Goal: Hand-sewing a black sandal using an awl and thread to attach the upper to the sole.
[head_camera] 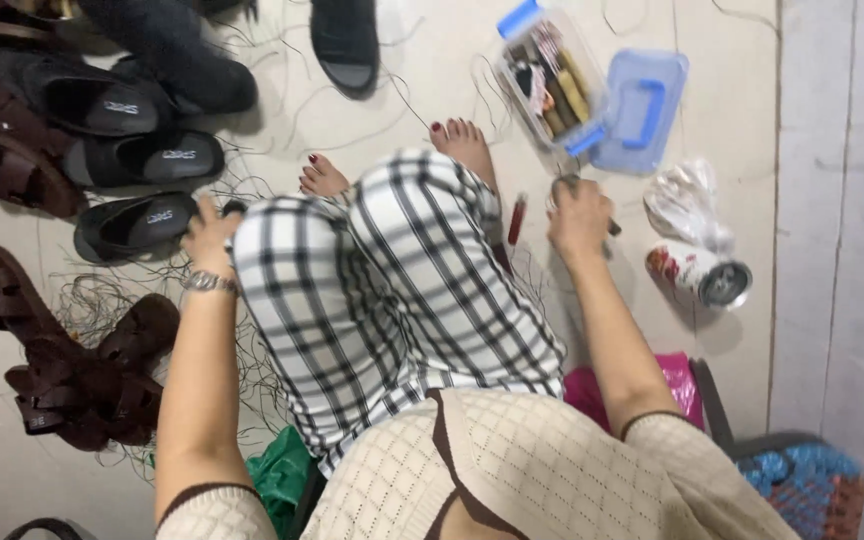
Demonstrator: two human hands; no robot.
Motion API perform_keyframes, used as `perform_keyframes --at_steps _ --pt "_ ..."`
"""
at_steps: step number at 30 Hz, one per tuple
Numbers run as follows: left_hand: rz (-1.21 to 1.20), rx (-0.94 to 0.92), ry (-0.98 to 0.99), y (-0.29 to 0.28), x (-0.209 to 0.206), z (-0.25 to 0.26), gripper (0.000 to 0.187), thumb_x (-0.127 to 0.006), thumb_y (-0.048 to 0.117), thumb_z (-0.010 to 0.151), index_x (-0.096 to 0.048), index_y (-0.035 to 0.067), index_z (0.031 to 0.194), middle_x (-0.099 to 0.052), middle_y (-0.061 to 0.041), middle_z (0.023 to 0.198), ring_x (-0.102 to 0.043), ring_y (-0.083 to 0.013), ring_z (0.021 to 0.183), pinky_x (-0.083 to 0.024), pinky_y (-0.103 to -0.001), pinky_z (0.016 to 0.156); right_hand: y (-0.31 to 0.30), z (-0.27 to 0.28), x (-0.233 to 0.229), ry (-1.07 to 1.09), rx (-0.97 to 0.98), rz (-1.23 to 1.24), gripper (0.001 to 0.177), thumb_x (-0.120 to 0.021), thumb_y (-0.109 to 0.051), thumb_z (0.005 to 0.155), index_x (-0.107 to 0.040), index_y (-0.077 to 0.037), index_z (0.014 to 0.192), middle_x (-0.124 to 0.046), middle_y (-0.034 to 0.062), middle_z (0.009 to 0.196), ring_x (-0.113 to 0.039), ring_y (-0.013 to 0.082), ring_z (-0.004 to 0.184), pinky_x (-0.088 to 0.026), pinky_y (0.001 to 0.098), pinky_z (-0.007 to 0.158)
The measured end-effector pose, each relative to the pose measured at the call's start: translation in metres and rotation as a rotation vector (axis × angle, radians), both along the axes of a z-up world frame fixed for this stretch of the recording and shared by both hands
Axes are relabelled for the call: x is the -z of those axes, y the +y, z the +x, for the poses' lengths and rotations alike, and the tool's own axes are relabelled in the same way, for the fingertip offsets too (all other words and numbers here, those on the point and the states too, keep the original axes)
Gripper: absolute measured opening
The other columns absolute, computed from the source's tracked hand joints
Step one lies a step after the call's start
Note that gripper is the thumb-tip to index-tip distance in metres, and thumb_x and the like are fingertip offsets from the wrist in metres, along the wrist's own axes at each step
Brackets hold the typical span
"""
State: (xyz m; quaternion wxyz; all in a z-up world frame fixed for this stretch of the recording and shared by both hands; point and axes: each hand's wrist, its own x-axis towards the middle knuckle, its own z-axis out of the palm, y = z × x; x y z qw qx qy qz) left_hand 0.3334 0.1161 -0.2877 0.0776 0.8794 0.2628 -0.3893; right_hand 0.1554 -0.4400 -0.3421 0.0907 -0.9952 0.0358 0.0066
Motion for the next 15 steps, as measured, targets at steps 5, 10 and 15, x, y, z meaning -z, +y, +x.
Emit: perform_keyframes --at_steps 5,10,15 --pt "-0.201 0.805 -0.34 -0.081 -0.006 0.081 0.052 -0.08 0.016 0.074 -0.063 0.005 0.122 -0.035 -0.029 0.153 -0.052 -0.0481 0.123 -0.046 -0.051 0.1 -0.052 -0.017 0.05 0.82 0.351 -0.044 0.054 -0.071 -0.024 0.089 -0.046 -0.01 0.135 -0.064 0.023 0.113 -0.068 0.0422 0.099 -0.054 0.0534 0.08" --pt "-0.369 0.798 -0.347 -0.176 0.054 0.164 0.036 -0.068 0.01 0.079 -0.065 -0.004 0.112 -0.029 -0.025 0.158 -0.059 -0.0445 0.112 -0.05 -0.05 0.094 -0.033 -0.016 0.03 0.778 0.413 0.007 0.035 -0.043 -0.021 0.099 -0.045 -0.01 0.132 -0.065 0.0231 0.11 -0.067 0.046 0.093 -0.052 0.0565 0.078" --pt "-0.355 0.784 -0.501 -0.237 0.11 0.205 0.009 -0.06 -0.005 0.085 -0.062 0.002 0.09 -0.01 -0.016 0.167 -0.069 -0.0424 0.085 -0.057 -0.048 0.087 -0.024 -0.013 0.032 0.784 0.467 -0.002 0.033 -0.045 -0.025 0.099 -0.046 -0.012 0.129 -0.065 0.0224 0.11 -0.068 0.0444 0.092 -0.053 0.0561 0.078"
